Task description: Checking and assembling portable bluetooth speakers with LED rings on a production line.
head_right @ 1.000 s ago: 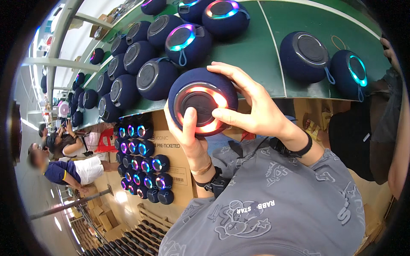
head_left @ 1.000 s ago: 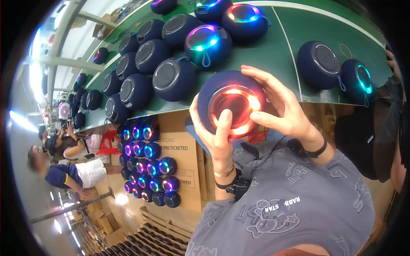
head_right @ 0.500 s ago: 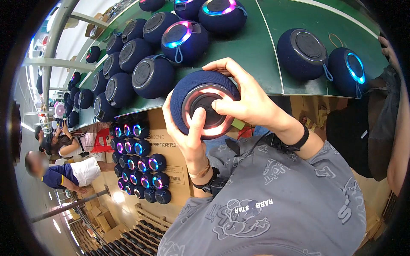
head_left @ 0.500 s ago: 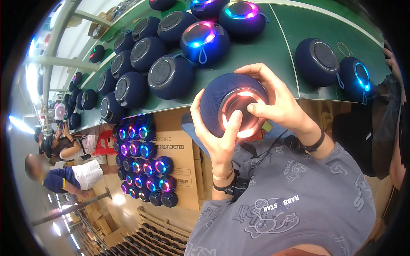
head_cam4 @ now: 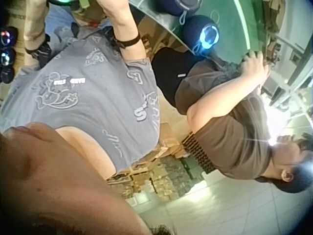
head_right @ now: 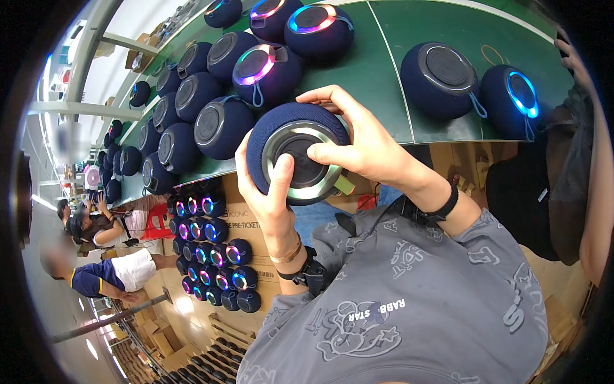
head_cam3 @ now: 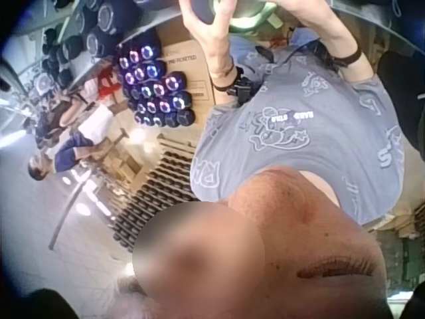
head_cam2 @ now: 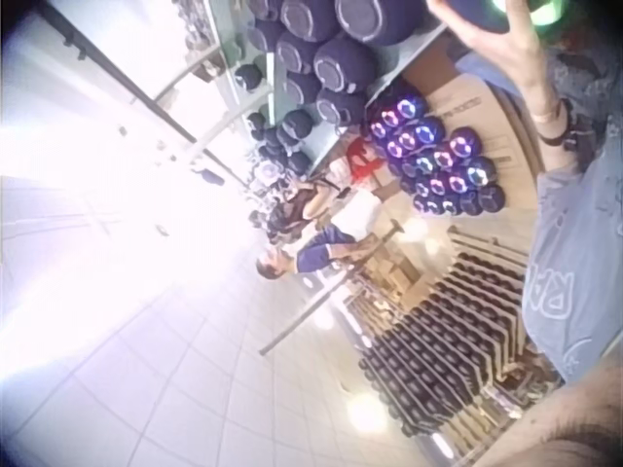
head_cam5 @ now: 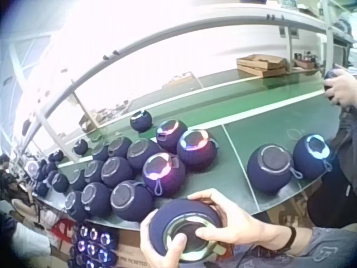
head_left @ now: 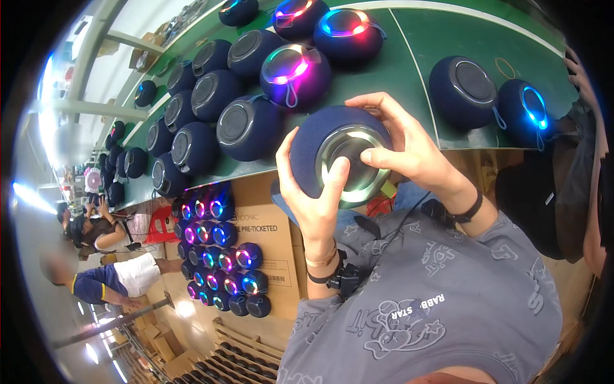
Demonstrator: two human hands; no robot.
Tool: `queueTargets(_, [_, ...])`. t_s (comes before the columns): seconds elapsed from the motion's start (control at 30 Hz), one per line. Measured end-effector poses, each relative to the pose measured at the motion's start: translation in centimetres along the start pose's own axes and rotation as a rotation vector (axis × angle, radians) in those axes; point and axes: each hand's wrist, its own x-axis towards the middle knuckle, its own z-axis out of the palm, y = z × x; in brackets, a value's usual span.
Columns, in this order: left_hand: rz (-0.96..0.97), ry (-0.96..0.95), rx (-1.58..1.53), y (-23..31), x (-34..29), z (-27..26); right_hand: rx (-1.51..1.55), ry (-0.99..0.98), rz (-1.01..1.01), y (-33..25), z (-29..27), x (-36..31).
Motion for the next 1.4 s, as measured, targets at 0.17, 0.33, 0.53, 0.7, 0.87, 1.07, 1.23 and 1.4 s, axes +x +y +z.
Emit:
queueTargets(0.17, [0.026,0.009,0.023,-0.1,-0.3,0.4,0.026,0.009,0.000,0.4,-0.3,-0.1])
queueTargets(0.33, [0.014,0.137,-0.153,-0.2,0.2,-0.5,-0.084,0.159,-0.149,-0.6,1.8,-1.2])
queueTargets(0.53, [0.048,0.394,-0.190,-0.1,-0.7,-1.5,-0.825,0.257,-0.518,-1.9,5.0,-2.6])
queueTargets(0.7, [0.100,0.581,-0.391,-0.5,-3.3,-4.0,-0.898,0.174,-0.772,-0.2,8.6,-1.3])
queueTargets(0.87, [0.163,0.789,-0.339,-1.2,-6.2,-8.7,-0.776,-0.004,-0.756,2.8,13.0,-1.3])
queueTargets(1.07, [0.188,0.944,-0.292,-1.3,-8.8,-11.7,-0.723,-0.118,-0.708,4.7,16.2,-1.7])
queueTargets(1.23, [0.202,0.925,-0.294,-1.4,-8.8,-12.5,-0.704,-0.129,-0.708,5.0,16.7,-1.6])
queueTargets(1.4, [0.063,0.770,-0.368,-2.2,-8.0,-11.6,-0.814,-0.078,-0.676,4.1,14.6,-0.7])
